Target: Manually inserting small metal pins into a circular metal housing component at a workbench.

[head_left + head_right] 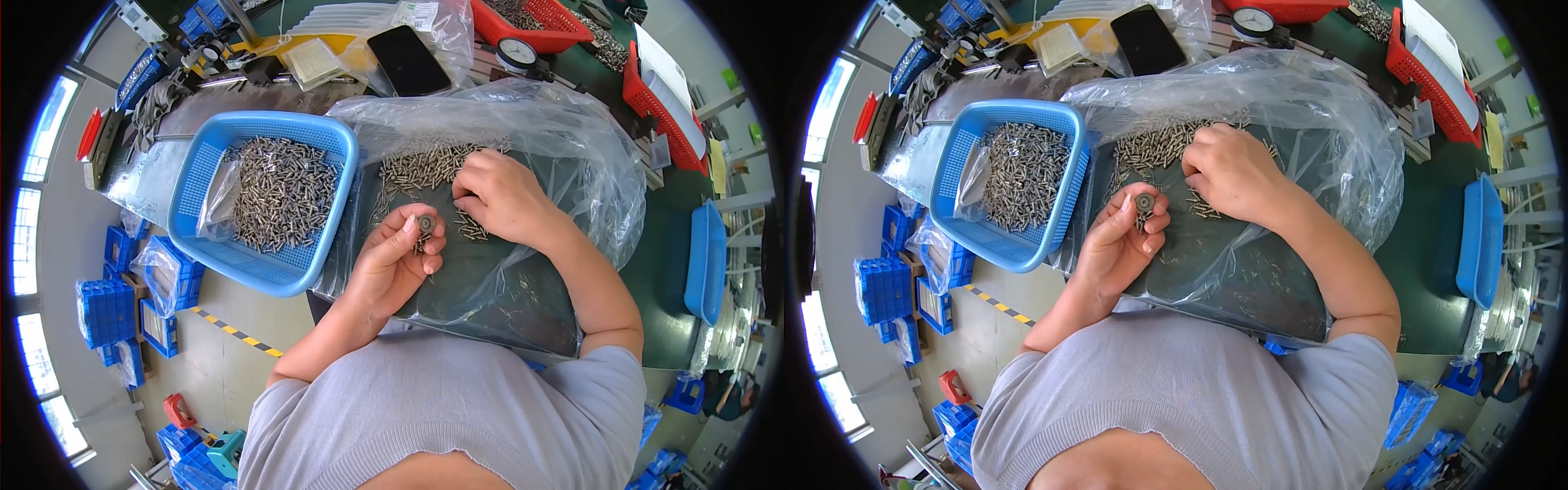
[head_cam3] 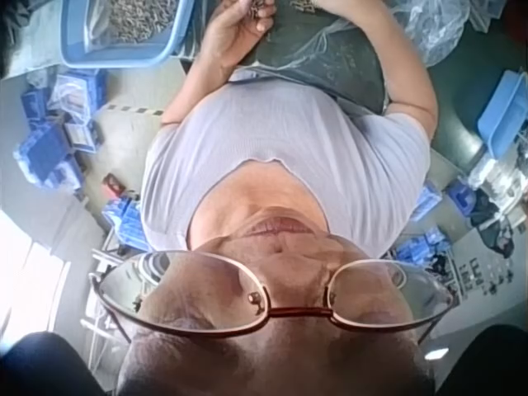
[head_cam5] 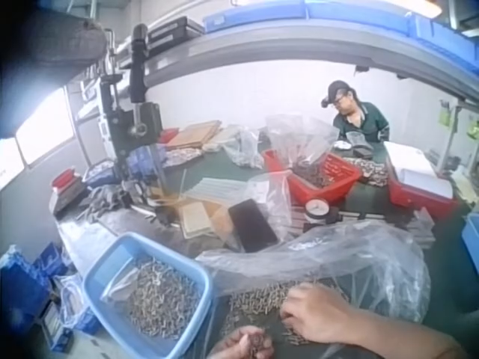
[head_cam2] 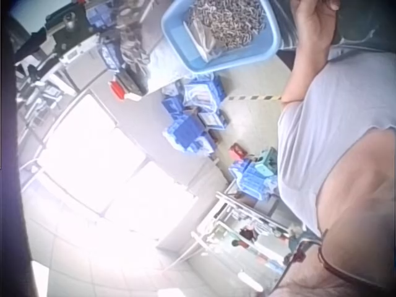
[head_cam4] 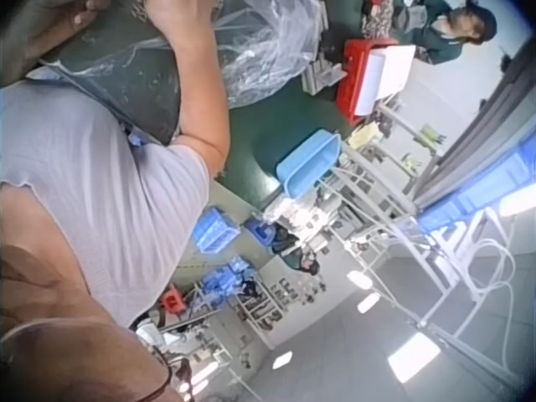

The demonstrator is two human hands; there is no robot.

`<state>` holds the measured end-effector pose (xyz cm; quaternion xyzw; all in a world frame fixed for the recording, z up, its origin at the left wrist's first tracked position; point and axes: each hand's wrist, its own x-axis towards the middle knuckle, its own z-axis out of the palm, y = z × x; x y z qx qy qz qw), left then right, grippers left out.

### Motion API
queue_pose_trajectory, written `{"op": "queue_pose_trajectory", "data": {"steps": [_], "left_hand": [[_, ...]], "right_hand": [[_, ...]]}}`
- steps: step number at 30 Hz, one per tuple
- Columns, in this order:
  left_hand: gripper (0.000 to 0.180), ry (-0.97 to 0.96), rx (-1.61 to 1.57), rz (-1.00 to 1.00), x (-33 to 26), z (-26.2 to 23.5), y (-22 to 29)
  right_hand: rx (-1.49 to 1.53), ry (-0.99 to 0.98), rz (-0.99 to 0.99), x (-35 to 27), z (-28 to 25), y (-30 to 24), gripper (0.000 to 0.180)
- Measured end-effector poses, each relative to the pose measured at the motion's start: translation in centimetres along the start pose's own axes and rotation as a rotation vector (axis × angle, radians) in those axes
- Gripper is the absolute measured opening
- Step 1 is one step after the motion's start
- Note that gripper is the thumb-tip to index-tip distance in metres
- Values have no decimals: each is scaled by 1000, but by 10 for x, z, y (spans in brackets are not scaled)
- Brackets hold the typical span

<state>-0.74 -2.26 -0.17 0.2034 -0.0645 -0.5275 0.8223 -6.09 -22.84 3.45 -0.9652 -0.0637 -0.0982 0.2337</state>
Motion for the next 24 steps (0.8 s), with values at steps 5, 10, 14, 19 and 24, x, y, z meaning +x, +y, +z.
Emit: {"op": "queue_pose_trajectory", "data": {"steps": [5,10,14,19,24], "left_hand": [[23,10,-2,-6,0,0,1],[21,38,6,-17,0,4,2],[21,45,23,-30,0,3,2],[21,42,46,-34,-1,2,3],[20,45,37,-29,-1,3,2]], "right_hand": [[272,40,71,1,-11,-10,12],[449,154,-89,2,-10,-27,14],[393,197,-151,2,-3,-29,14],[277,263,-241,2,-3,-33,16],[234,290,-279,1,-4,-37,16]]}}
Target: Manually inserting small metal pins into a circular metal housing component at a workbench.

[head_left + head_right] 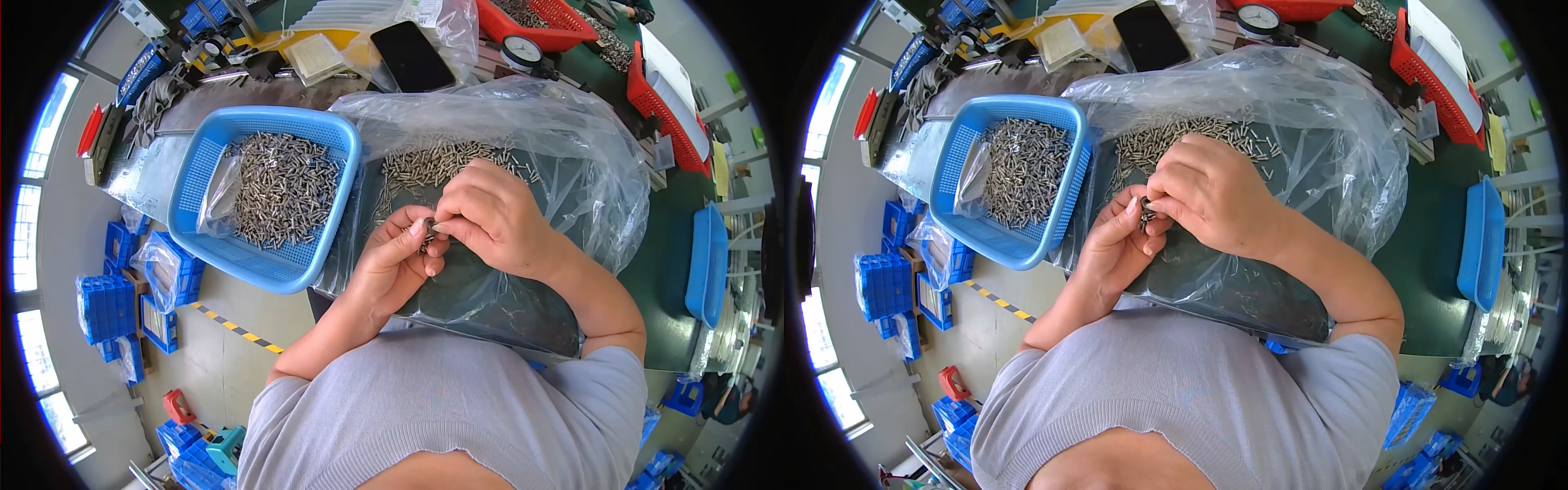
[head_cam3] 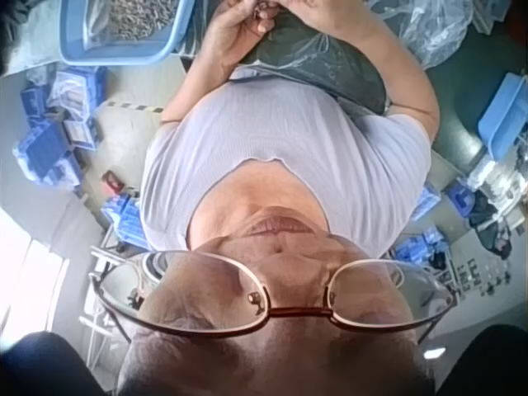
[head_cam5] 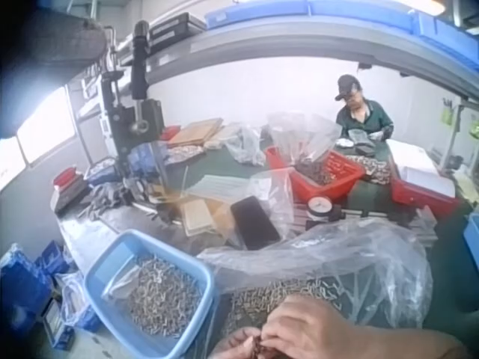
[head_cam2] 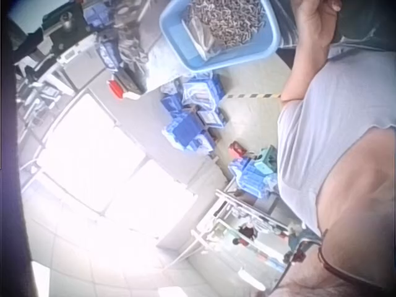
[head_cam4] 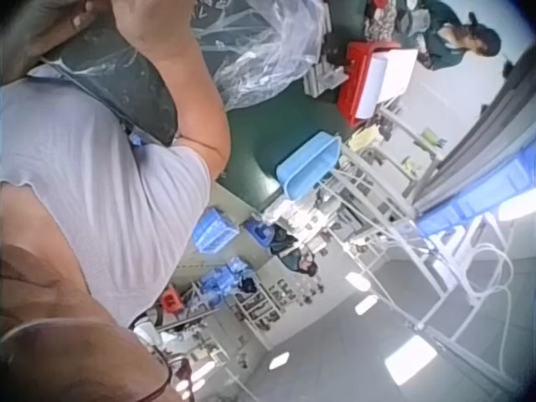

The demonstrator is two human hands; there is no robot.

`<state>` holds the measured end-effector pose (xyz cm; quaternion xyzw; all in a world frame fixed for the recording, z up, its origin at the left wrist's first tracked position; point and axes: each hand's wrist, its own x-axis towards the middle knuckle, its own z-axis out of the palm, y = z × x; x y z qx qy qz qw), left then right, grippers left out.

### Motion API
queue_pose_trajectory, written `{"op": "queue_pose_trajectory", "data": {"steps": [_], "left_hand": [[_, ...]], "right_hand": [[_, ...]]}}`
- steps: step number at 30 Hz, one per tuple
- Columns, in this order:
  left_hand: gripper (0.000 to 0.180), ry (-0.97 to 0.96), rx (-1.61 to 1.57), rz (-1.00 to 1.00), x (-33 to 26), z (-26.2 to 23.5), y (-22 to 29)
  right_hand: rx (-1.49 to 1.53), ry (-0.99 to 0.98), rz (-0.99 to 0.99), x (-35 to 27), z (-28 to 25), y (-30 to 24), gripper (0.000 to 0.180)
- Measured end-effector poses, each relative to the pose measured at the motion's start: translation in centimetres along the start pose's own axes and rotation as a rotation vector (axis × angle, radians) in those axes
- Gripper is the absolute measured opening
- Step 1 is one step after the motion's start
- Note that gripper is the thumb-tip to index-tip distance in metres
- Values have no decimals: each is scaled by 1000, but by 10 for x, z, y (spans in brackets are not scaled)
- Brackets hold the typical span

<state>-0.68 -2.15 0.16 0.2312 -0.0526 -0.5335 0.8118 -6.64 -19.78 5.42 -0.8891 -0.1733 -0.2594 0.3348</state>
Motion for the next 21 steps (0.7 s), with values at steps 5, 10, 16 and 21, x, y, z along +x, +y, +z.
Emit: {"op": "queue_pose_trajectory", "data": {"steps": [5,10,16,21], "left_hand": [[19,-5,-5,20,0,-1,-1],[19,-7,16,19,0,-2,-1],[22,-14,5,37,1,-4,-1],[24,21,2,28,0,0,0]], "right_hand": [[19,15,-25,0,0,1,15],[89,13,67,-7,8,2,13],[92,-19,-45,-7,4,5,17],[306,-96,119,-10,2,13,18]]}}
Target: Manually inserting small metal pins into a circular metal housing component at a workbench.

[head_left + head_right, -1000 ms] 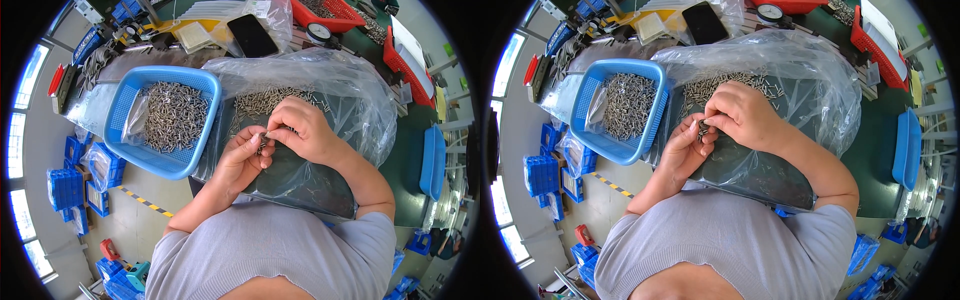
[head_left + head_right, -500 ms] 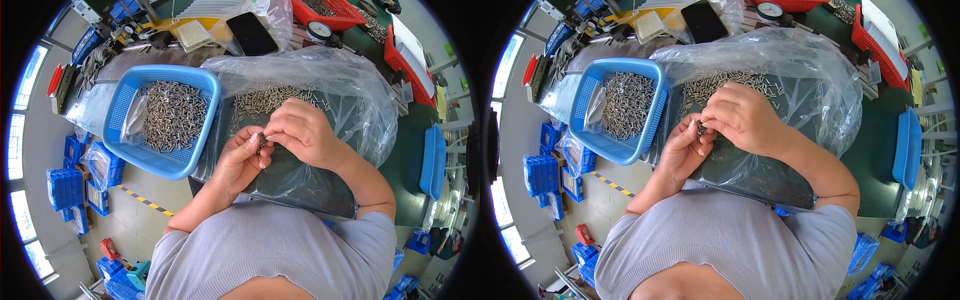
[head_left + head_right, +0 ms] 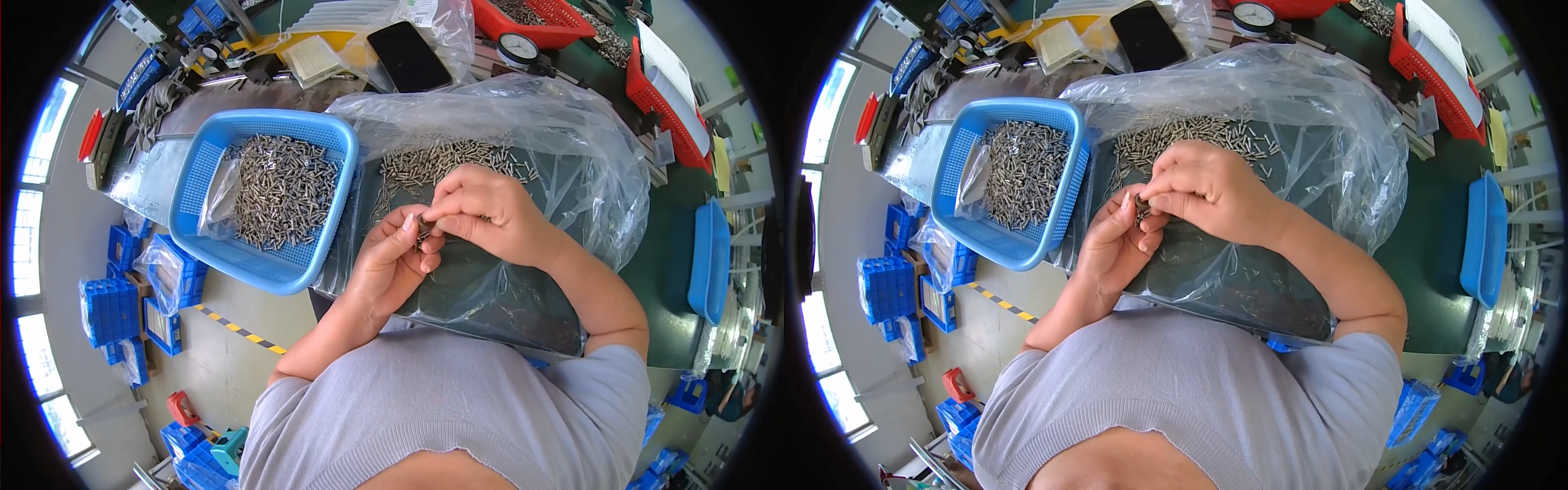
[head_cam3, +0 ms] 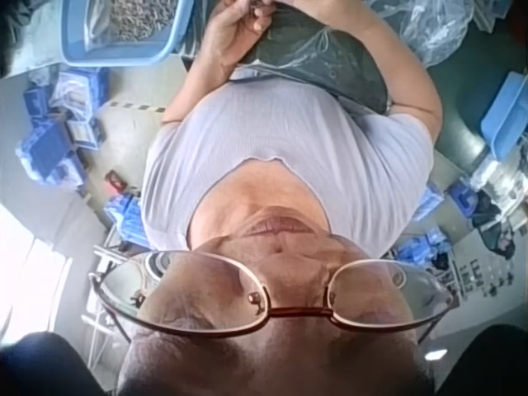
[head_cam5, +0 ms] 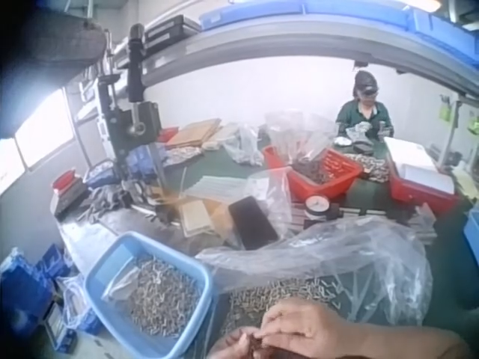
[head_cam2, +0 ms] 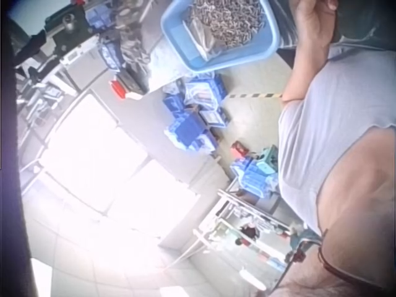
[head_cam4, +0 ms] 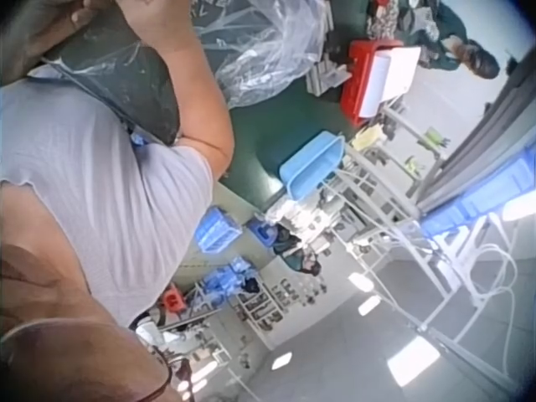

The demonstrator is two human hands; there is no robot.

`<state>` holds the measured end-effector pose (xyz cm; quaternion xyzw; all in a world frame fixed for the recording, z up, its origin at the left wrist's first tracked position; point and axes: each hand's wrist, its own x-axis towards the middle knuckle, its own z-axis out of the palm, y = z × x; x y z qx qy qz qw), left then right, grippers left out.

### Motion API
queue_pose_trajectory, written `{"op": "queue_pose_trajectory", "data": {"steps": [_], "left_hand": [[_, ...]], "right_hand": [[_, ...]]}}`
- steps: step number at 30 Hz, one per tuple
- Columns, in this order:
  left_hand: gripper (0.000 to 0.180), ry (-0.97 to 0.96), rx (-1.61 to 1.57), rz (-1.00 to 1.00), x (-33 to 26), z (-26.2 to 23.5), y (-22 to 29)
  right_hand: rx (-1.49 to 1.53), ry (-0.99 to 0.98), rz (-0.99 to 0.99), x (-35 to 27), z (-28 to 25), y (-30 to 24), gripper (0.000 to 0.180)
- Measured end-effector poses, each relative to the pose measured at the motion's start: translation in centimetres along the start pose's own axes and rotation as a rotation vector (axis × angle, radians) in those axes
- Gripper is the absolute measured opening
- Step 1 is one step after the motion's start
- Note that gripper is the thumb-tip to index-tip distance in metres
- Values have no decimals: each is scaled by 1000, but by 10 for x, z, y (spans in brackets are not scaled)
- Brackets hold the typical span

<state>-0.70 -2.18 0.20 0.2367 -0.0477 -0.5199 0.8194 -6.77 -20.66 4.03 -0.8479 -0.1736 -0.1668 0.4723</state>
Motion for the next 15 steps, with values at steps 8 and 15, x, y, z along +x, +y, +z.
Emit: {"op": "queue_pose_trajectory", "data": {"steps": [8,15], "left_hand": [[28,18,93,-96,-2,3,-1],[26,40,92,-77,1,4,-1]], "right_hand": [[185,-26,198,-3,1,-5,16],[51,42,138,-3,-1,0,13]]}}
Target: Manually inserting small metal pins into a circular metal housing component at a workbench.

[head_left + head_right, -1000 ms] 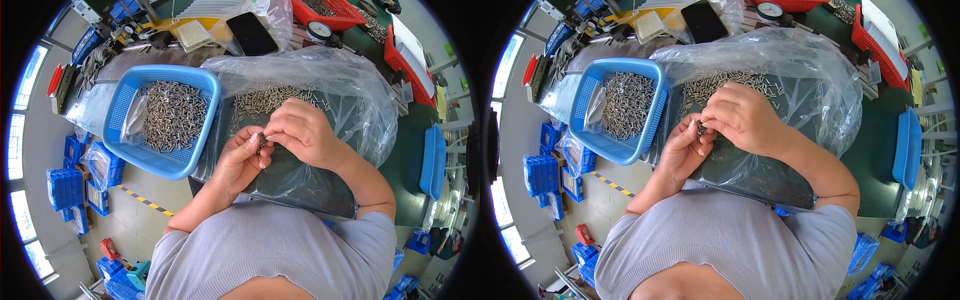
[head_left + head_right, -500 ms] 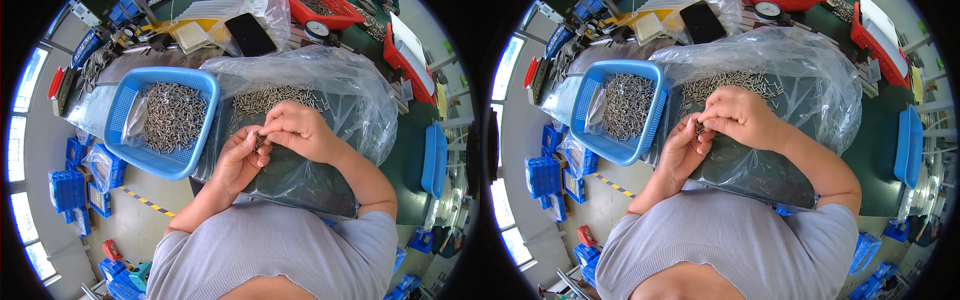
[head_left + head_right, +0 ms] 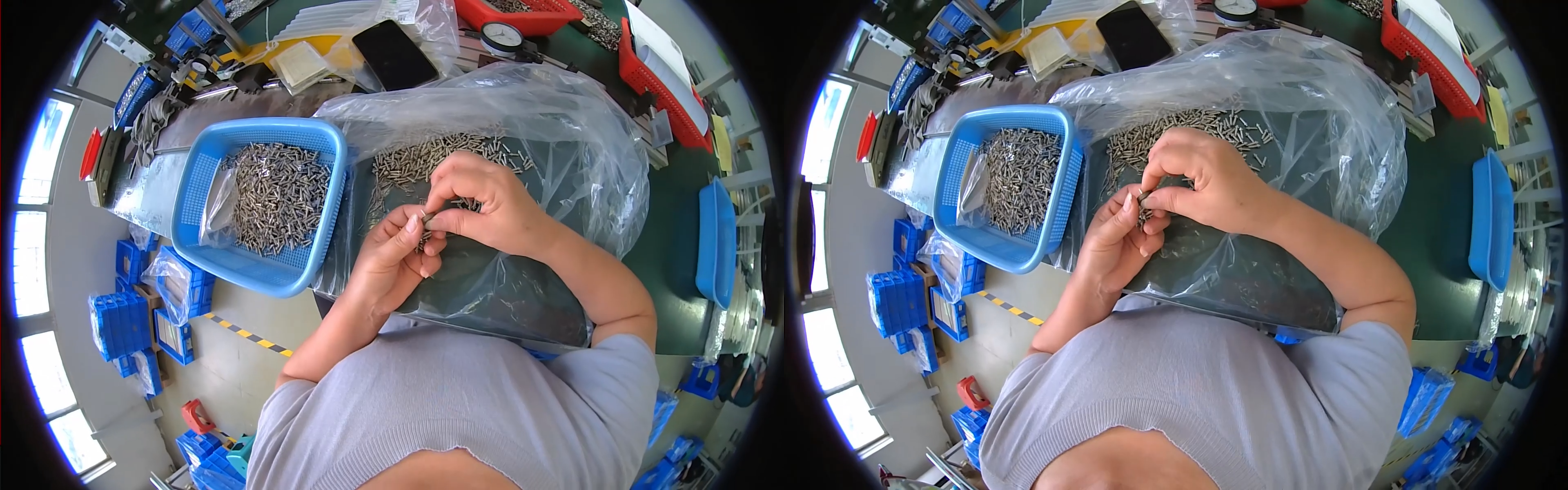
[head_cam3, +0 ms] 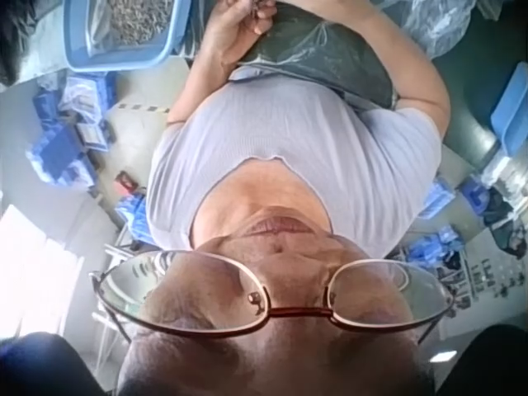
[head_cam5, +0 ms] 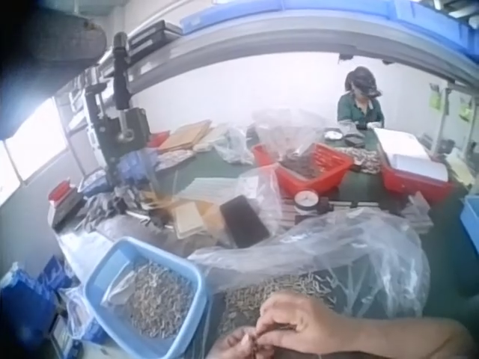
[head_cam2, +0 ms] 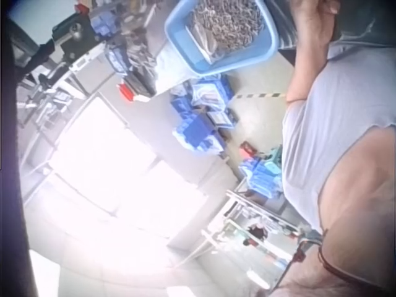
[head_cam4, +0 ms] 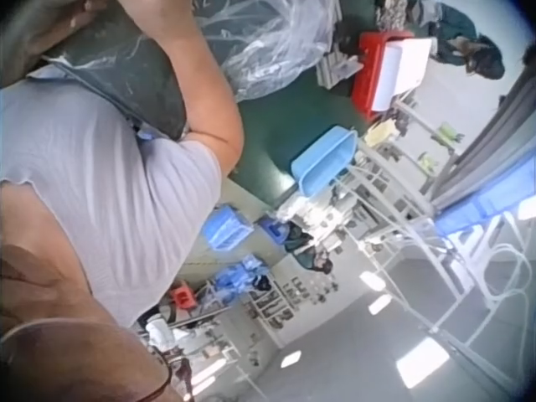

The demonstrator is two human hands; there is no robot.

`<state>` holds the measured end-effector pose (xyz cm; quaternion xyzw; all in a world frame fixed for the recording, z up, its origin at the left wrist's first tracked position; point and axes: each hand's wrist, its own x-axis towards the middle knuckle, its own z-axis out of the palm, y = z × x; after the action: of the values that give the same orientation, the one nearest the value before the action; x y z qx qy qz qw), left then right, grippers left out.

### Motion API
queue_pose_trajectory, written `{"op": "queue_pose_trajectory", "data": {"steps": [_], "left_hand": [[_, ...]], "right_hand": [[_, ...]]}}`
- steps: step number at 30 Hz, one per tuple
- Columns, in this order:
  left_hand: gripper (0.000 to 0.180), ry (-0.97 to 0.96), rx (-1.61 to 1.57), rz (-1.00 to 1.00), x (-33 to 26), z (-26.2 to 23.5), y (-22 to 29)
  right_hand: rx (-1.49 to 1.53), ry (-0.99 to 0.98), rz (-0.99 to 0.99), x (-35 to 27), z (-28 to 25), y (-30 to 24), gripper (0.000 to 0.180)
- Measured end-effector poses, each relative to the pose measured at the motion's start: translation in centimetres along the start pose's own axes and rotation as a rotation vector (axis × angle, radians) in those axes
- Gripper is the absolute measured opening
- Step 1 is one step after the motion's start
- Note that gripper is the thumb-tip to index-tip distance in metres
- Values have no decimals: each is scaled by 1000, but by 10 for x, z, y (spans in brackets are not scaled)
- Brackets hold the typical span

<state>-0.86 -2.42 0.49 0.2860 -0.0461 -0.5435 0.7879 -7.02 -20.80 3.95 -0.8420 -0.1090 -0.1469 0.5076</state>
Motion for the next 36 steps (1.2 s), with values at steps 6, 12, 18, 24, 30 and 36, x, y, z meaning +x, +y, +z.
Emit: {"op": "queue_pose_trajectory", "data": {"steps": [6,12,18,24,30,36], "left_hand": [[22,-46,-88,91,1,-4,-3],[26,-47,-33,85,0,-5,-3],[25,-76,-43,71,0,-7,-2],[23,-74,-41,78,0,-6,-2],[19,-46,-9,40,0,0,0],[21,-64,31,36,-1,-2,-1]], "right_hand": [[64,56,226,6,-20,-7,9],[-384,-142,68,-1,-22,10,13],[-570,-177,19,-5,-10,11,12],[-428,-126,42,-2,-9,12,12],[256,-148,366,4,-14,-6,14],[247,-146,318,2,-7,-11,14]]}}
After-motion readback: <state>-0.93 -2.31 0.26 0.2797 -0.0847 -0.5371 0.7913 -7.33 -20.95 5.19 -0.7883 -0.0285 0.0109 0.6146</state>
